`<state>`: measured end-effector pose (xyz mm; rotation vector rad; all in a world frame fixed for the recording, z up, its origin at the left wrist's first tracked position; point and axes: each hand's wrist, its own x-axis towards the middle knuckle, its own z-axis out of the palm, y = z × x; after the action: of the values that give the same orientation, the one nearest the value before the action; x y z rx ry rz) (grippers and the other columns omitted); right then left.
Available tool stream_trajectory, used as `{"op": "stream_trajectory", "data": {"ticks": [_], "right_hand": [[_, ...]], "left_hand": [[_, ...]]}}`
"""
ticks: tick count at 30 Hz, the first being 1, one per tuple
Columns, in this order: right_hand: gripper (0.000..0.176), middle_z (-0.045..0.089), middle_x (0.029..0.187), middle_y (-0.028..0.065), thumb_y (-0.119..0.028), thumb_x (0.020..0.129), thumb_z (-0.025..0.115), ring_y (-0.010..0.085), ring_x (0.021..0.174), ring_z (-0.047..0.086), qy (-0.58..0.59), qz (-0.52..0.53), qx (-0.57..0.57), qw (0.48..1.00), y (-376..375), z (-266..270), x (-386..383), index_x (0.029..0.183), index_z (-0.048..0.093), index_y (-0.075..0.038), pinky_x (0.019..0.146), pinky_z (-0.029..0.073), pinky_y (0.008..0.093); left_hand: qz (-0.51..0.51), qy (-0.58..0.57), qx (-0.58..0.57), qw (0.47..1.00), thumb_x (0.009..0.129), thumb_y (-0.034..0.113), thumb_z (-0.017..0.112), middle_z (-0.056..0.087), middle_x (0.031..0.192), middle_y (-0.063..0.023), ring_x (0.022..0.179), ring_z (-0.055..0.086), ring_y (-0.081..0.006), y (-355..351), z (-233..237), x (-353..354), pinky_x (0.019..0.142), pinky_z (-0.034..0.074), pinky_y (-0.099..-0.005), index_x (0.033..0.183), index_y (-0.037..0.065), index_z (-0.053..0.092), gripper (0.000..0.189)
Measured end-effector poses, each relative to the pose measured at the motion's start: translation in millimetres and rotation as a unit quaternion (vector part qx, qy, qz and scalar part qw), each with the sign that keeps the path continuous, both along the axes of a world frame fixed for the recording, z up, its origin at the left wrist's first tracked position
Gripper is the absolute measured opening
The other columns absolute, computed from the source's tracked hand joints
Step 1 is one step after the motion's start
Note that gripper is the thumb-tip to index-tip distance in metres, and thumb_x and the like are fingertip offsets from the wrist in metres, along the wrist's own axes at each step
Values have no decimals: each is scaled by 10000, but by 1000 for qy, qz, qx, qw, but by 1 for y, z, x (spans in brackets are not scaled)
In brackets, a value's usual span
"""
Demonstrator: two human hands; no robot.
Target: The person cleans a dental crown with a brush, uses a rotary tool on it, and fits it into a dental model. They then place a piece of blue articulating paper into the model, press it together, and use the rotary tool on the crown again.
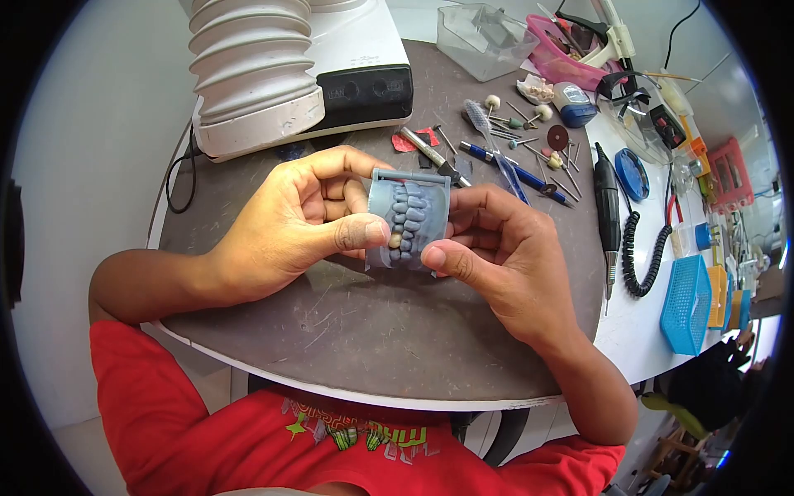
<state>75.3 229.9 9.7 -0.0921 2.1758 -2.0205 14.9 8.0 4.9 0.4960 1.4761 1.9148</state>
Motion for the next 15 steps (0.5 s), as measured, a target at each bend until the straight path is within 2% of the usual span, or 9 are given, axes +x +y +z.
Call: {"op": "stream_trajectory", "data": {"ticks": [5,8,15], "right_hand": [[406,664,942,72,-122,825,763,97,829,634,-12,-6,-11,1000,0,1,0,1158,587,32,728,531,228],[436,663,944,74,-120,827,761,96,823,635,-14,-10,-19,1000,-1,1,0,1189,574,34,723,531,225],[519,646,942,74,-106,841,744,91,803,630,15,-15,-17,1000,-2,2,0,1286,506,17,703,528,213]], "left_hand": [[-1,25,6,1000,868,121,715,588,833,2,850,637,-77,0,-2,-1,747,583,-264,1207,-17,516,416],[8,11,-40,999,865,114,716,602,852,-10,863,646,-93,1,4,0,726,591,-266,1213,-15,510,425],[6,2,-36,999,902,130,663,645,1034,-81,934,648,-126,2,4,0,748,605,-291,1238,-22,490,408]]}}
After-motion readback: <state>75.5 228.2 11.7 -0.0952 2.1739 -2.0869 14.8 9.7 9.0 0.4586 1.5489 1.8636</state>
